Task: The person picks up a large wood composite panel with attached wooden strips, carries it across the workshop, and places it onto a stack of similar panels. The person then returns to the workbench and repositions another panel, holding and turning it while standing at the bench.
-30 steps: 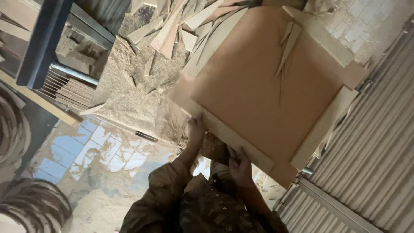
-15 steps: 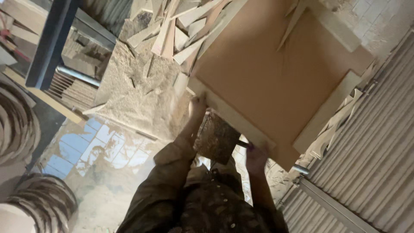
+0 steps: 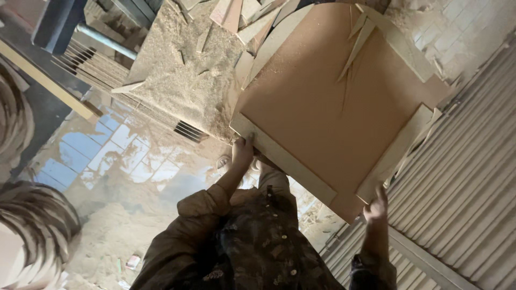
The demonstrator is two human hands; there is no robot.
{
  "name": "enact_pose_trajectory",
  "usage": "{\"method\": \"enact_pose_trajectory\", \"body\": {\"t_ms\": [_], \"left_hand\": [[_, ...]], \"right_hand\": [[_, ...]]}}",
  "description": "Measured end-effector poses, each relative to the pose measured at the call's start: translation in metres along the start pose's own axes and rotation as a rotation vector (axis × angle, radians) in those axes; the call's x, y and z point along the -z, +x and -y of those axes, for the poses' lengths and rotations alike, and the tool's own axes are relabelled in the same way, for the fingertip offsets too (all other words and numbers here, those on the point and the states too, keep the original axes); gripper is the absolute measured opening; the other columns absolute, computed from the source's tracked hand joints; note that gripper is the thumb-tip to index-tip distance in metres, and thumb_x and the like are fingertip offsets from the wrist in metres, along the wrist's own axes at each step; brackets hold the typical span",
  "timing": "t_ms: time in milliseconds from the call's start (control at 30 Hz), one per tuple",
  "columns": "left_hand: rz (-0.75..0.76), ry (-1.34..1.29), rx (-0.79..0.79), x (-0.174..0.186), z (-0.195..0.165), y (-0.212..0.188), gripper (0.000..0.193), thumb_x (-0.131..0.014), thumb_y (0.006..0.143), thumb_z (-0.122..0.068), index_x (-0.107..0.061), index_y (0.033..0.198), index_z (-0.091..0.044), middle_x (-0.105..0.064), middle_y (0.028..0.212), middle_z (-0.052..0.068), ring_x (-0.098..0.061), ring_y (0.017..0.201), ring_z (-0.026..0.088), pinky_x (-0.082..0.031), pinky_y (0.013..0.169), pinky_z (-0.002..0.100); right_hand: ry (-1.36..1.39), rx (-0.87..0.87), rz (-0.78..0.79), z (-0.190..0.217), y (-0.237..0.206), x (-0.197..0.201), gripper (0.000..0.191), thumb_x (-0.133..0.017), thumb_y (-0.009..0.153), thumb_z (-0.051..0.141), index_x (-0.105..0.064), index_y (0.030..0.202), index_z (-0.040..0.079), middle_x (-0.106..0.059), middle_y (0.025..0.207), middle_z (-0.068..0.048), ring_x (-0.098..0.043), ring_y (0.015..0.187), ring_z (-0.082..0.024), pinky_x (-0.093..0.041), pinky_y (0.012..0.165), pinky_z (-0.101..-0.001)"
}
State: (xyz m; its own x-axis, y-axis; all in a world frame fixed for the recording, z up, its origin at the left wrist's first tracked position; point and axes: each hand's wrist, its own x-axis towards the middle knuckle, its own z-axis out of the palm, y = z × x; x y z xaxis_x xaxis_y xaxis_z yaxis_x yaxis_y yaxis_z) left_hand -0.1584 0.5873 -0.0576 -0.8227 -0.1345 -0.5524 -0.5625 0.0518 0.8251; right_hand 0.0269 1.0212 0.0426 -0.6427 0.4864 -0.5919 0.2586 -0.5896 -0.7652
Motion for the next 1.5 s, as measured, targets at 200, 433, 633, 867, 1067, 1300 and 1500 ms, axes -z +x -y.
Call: {"method": "enact_pose_trajectory", "body": {"t_ms": [200,433,633,867,1067,1300,1500], "left_hand": [[-0.012,0.044,-0.070,-0.001,-0.012,0.020,0.051,-0.060,0.100,-0.039,-0.068,0.082,0.008,-0.069,0.066,0.019,-0.072,0.057,0.027,-0.056,0.051,0.040],[0.028,-0.013,0.007,0.010,-0.021,0.023,0.051,-0.060,0.098,-0.041,-0.069,0.088,0.009,-0.072,0.070,0.020,-0.074,0.058,0.028,-0.060,0.050,0.040],[0.014,0.140,-0.091,0.013,-0.047,0.048,0.057,-0.058,0.102,-0.042,-0.071,0.083,0.011,-0.071,0.067,0.021,-0.074,0.056,0.028,-0.061,0.049,0.038],[-0.017,0.103,-0.118,0.017,-0.074,0.054,0.058,-0.060,0.098,-0.045,-0.071,0.084,0.010,-0.072,0.069,0.023,-0.074,0.056,0.029,-0.061,0.048,0.039],[-0.159,0.350,-0.219,0.013,-0.091,0.084,0.060,-0.060,0.097,-0.052,-0.076,0.084,0.005,-0.074,0.074,0.024,-0.073,0.065,0.036,-0.059,0.062,0.048],[-0.080,0.382,-0.158,-0.004,-0.080,0.060,0.058,-0.056,0.098,-0.053,-0.074,0.089,0.001,-0.073,0.080,0.026,-0.074,0.073,0.040,-0.059,0.068,0.051],[-0.089,0.312,-0.137,-0.027,-0.086,0.049,0.056,-0.060,0.094,-0.052,-0.073,0.088,0.002,-0.072,0.079,0.028,-0.073,0.076,0.045,-0.057,0.069,0.054]], "right_hand": [[-0.311,0.003,-0.230,-0.015,0.010,-0.023,0.055,-0.065,0.105,0.038,-0.050,0.143,0.002,-0.063,0.127,-0.013,-0.065,0.110,-0.030,-0.058,0.085,-0.0500],[-0.414,0.061,-0.324,-0.026,-0.006,-0.033,0.057,-0.063,0.100,0.037,-0.045,0.143,0.005,-0.062,0.129,-0.014,-0.064,0.113,-0.033,-0.058,0.086,-0.0569],[-0.421,-0.001,-0.353,-0.046,-0.016,-0.038,0.060,-0.056,0.104,0.045,-0.048,0.143,0.000,-0.063,0.127,-0.017,-0.066,0.111,-0.033,-0.059,0.085,-0.0512],[-0.485,0.031,-0.310,-0.067,-0.026,-0.043,0.067,-0.051,0.103,0.051,-0.052,0.139,-0.006,-0.066,0.124,-0.020,-0.068,0.107,-0.034,-0.058,0.087,-0.0483],[-0.288,0.165,-0.154,-0.091,-0.034,-0.057,0.063,-0.053,0.104,0.049,-0.048,0.142,-0.001,-0.062,0.126,-0.014,-0.062,0.111,-0.029,-0.056,0.091,-0.0434],[-0.410,0.220,-0.220,-0.102,-0.038,-0.067,0.062,-0.050,0.109,0.048,-0.053,0.138,-0.006,-0.063,0.120,-0.016,-0.062,0.108,-0.028,-0.054,0.086,-0.0421],[-0.237,0.112,-0.312,-0.105,-0.028,-0.090,0.058,-0.051,0.106,0.045,-0.052,0.137,-0.004,-0.062,0.121,-0.013,-0.062,0.109,-0.028,-0.057,0.085,-0.0452]]}}
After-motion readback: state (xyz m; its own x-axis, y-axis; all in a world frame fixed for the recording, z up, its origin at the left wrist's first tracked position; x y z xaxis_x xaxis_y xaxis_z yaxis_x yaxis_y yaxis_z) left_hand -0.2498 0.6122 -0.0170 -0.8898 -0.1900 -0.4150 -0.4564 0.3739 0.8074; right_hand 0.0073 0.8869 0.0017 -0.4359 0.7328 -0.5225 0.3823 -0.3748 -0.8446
